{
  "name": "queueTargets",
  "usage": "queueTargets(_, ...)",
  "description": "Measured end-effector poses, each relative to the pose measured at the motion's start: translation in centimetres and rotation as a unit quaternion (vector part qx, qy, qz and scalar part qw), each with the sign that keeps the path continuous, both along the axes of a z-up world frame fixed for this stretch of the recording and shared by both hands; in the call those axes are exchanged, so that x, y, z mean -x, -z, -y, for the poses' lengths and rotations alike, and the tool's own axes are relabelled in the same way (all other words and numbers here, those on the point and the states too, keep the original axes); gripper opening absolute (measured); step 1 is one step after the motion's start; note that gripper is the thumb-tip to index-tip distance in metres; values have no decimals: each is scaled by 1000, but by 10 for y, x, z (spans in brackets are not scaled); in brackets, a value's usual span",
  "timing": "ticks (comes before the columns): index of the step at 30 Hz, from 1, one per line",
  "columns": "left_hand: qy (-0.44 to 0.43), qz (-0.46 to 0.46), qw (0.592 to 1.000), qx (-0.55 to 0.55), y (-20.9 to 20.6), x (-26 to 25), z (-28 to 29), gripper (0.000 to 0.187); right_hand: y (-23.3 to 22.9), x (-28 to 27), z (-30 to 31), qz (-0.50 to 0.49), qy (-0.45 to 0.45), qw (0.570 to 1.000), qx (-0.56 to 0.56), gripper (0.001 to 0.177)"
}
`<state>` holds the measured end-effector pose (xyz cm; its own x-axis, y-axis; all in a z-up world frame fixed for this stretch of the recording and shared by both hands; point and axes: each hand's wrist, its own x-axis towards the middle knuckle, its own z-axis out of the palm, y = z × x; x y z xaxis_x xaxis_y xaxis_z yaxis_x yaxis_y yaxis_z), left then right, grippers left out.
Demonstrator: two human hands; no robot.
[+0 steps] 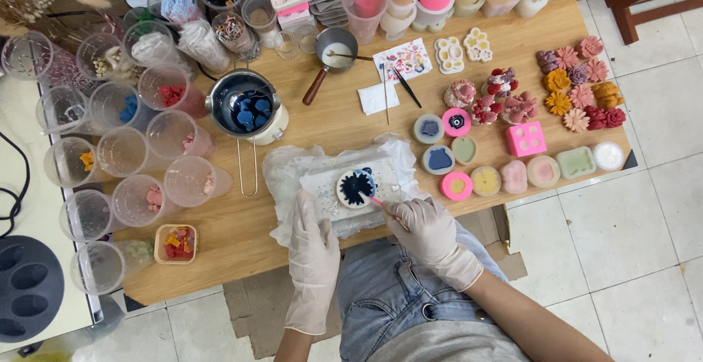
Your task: The person adds liquid to a mold, stirs blue wax in a container, and places blue wax pieces into the mold.
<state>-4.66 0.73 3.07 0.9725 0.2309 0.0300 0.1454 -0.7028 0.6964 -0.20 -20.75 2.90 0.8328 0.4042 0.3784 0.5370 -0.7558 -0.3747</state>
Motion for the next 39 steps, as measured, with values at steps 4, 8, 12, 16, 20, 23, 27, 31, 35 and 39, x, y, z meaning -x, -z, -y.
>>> queueTargets(4,1,-3,1000,7,1,0,0,72,-2,-2,0,2,2,1000,2,19)
queueTargets(8,5,19,1000,2,4,1,0,73,-4,-2,1,-4,7,1000,-11,19)
queueTargets(12,4,11,1000,8,2,1,1,75,-4,-3,2,4,5,1000,-9,20)
queueTargets(16,4,4,1000,0,3,1,1,74,-7,-5,2,10,7,1000,-5,18)
queueTargets(20,1,6,1000,-2,3,1,2,73,-10,-6,1,27,8,1000,-1,18)
queueTargets(23,0,-5,1000,5,1,0,2,72,-11,-7,3,36,9,999,10,18)
queueTargets(27,-1,-4,1000,7,1,-1,2,73,-8,-9,4,38,13,999,23,17)
queueTargets(31,4,6,1000,-1,1,-1,2,70,-7,-10,5,42,8,999,31,19)
queueTargets(35,1,8,1000,1,1,-1,2,70,-7,-11,4,45,12,998,31,18)
queueTargets(39,1,9,1000,2,-2,-1,3,70,-5,-12,5,45,7,999,27,19)
